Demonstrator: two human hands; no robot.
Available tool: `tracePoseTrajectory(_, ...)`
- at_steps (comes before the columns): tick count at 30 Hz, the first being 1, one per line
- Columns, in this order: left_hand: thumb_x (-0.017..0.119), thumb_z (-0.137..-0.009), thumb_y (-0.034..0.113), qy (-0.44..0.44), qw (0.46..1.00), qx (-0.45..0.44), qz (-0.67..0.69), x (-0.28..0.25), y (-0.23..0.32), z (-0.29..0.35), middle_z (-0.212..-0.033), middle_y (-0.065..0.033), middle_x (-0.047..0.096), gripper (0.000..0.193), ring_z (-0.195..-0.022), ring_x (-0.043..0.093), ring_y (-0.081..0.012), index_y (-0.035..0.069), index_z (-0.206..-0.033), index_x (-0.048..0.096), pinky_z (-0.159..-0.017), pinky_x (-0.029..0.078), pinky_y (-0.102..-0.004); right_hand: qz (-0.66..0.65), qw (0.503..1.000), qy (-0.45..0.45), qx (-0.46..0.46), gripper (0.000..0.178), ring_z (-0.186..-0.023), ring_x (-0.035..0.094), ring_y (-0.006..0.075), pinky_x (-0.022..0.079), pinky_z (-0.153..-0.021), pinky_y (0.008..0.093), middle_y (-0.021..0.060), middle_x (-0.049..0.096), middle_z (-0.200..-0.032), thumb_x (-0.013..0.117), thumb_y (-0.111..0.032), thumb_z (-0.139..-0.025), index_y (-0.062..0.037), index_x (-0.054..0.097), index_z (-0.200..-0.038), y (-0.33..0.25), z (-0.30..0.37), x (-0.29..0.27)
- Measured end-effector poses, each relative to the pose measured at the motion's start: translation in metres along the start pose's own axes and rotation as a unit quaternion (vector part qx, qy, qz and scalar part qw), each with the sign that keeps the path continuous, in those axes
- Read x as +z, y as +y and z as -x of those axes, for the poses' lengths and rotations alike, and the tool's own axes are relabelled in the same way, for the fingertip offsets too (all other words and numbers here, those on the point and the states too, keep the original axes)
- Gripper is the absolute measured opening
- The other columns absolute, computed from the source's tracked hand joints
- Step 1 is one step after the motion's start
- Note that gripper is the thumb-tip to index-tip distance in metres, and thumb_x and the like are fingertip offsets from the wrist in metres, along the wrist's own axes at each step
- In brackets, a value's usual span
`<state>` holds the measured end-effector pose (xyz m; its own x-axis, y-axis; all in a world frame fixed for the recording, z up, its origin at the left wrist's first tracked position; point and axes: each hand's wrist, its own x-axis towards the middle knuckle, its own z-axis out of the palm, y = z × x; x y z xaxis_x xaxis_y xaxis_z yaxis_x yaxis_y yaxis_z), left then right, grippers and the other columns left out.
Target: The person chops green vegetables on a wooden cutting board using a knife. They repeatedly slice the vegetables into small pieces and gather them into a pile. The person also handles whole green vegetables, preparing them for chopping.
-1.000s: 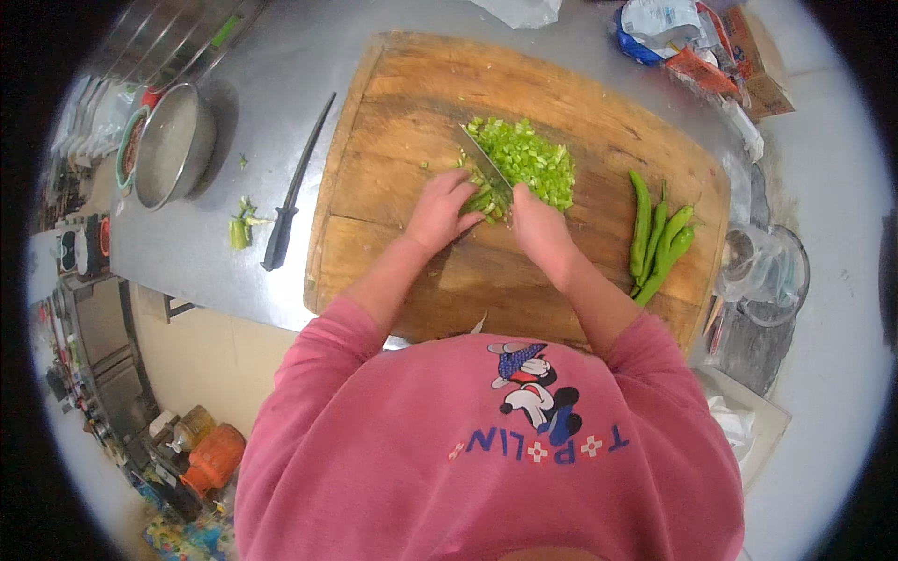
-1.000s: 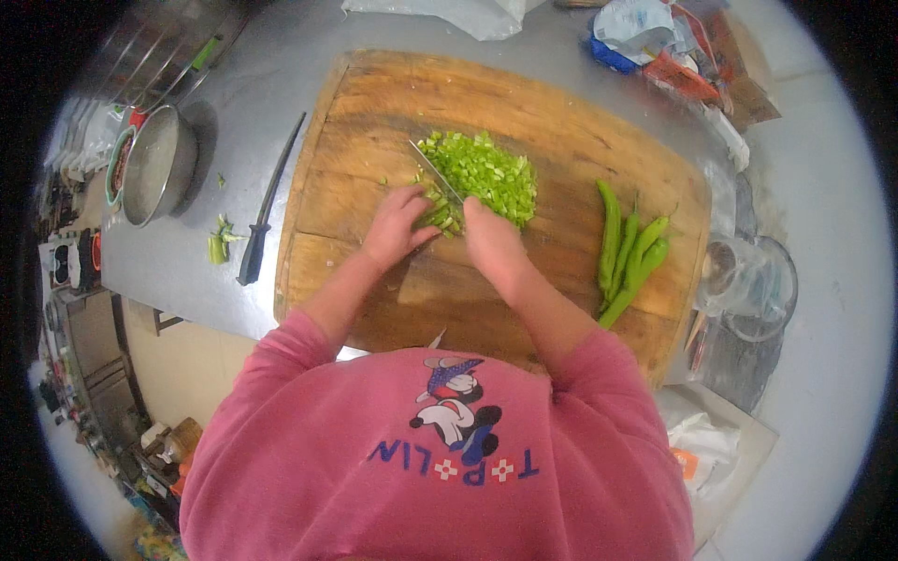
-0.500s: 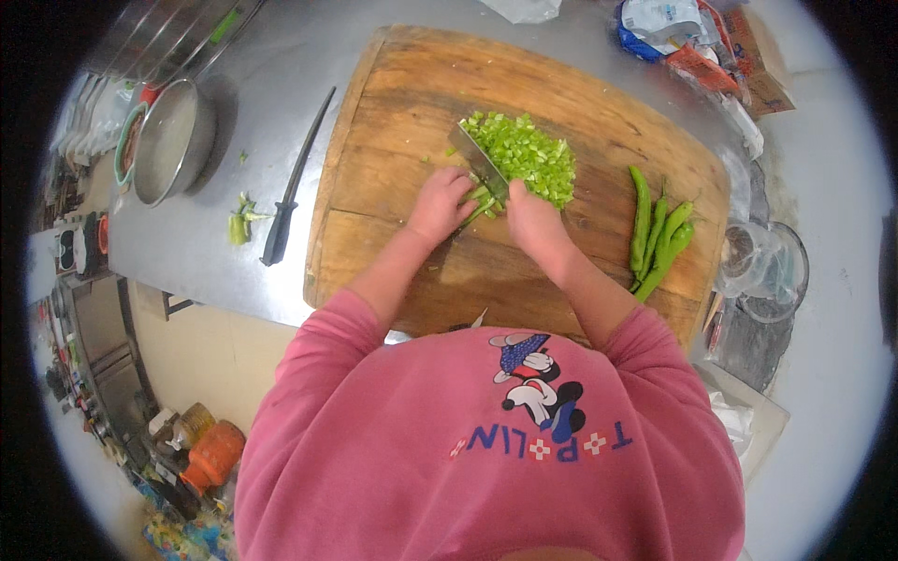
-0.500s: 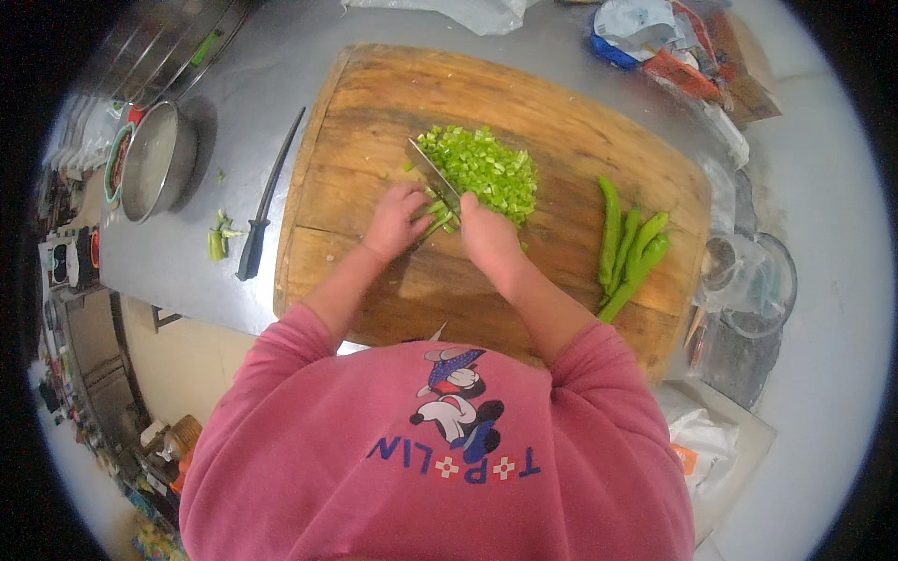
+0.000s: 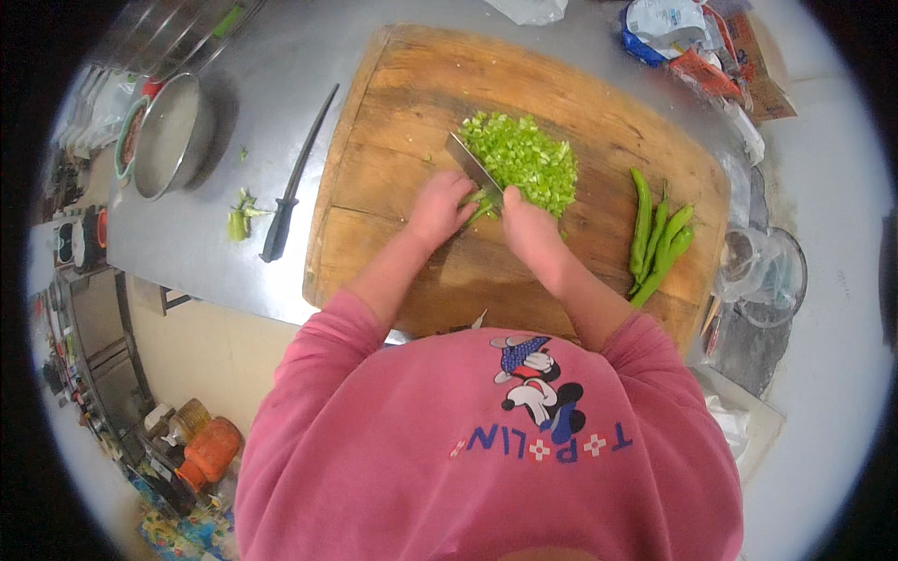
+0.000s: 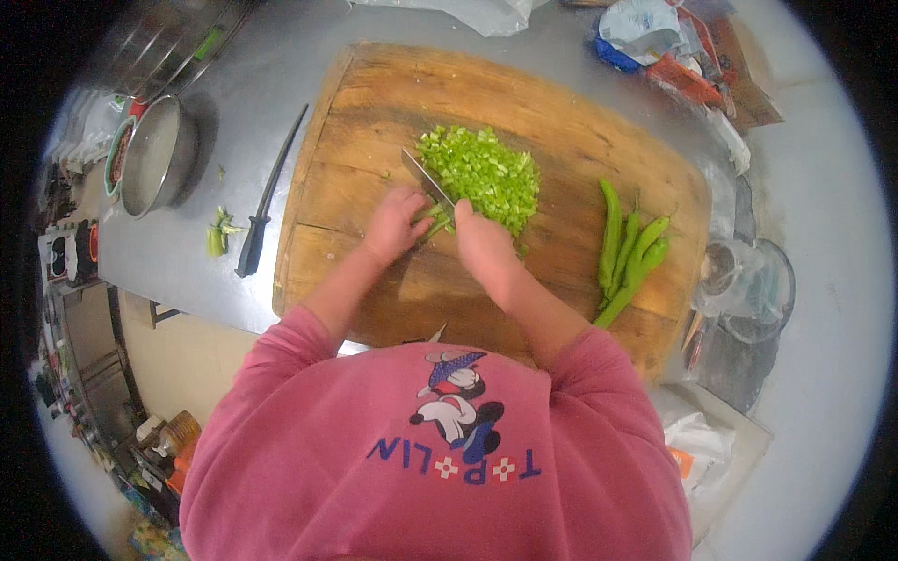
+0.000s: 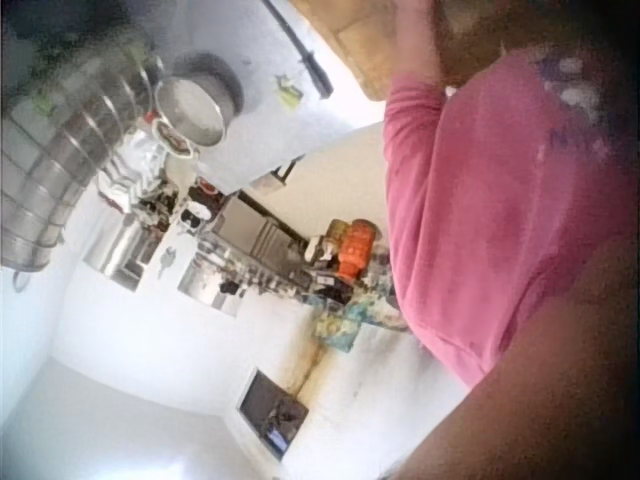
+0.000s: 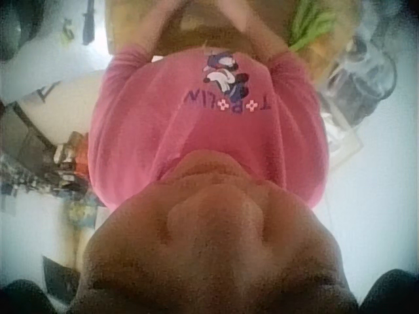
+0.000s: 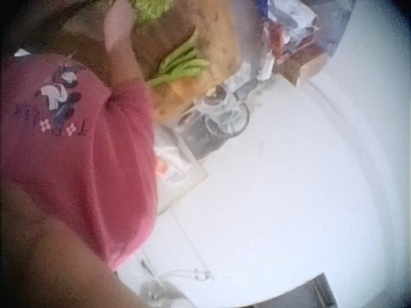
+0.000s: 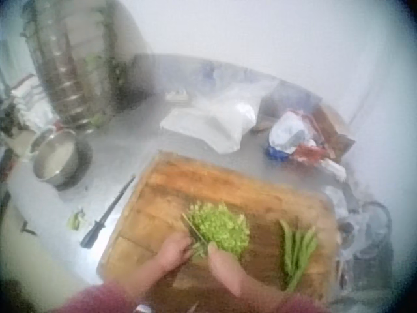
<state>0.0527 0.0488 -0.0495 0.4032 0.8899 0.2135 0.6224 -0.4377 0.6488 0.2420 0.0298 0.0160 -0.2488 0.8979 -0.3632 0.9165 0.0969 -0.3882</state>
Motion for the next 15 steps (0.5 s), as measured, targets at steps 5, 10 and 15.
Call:
tracePoseTrajectory(5, 0.078, -0.069, 0.013, 0.008, 0.999, 0.048, -0.002, -0.006, 0.008, 0.009, -0.116, -0.0196, 0.055, 0.045, -0.106, 0.053, -0.0401, 0.004, -0.108, 0.058, -0.092, 0.047, -0.0434, -0.058, 0.998, 0.004, 0.004, 0.013, -0.081, 0.064, 0.0467, 0.049, -0.071, 0.0537, 0.0286, 0.063, -0.081, 0.046, -0.009, -0.093, 0.0009, 0.044, -0.102, 0.011, 0.0, 0.003)
tracePoseTrajectory(10, 0.078, -0.07, 0.013, 0.002, 0.999, 0.046, -0.024, 0.004, 0.003, 0.009, -0.12, -0.0203, 0.054, 0.05, -0.112, 0.051, -0.0401, 0.004, -0.115, 0.056, -0.097, 0.044, -0.0448, -0.066, 0.997, 0.042, -0.004, 0.017, -0.076, 0.062, 0.0478, 0.048, -0.067, 0.0547, 0.0288, 0.062, -0.077, 0.05, -0.014, -0.094, 0.0002, 0.043, -0.101, 0.015, 0.003, -0.002)
tracePoseTrajectory(15, 0.076, -0.074, 0.013, 0.07, 0.997, 0.033, -0.012, 0.019, 0.004, -0.006, -0.119, -0.0208, 0.054, 0.047, -0.11, 0.052, -0.0393, 0.003, -0.116, 0.057, -0.096, 0.045, -0.0432, -0.027, 0.998, 0.054, 0.006, 0.018, -0.075, 0.061, 0.048, 0.047, -0.066, 0.0557, 0.0294, 0.062, -0.076, 0.051, -0.015, -0.095, -0.0005, 0.043, -0.1, 0.02, 0.012, -0.022)
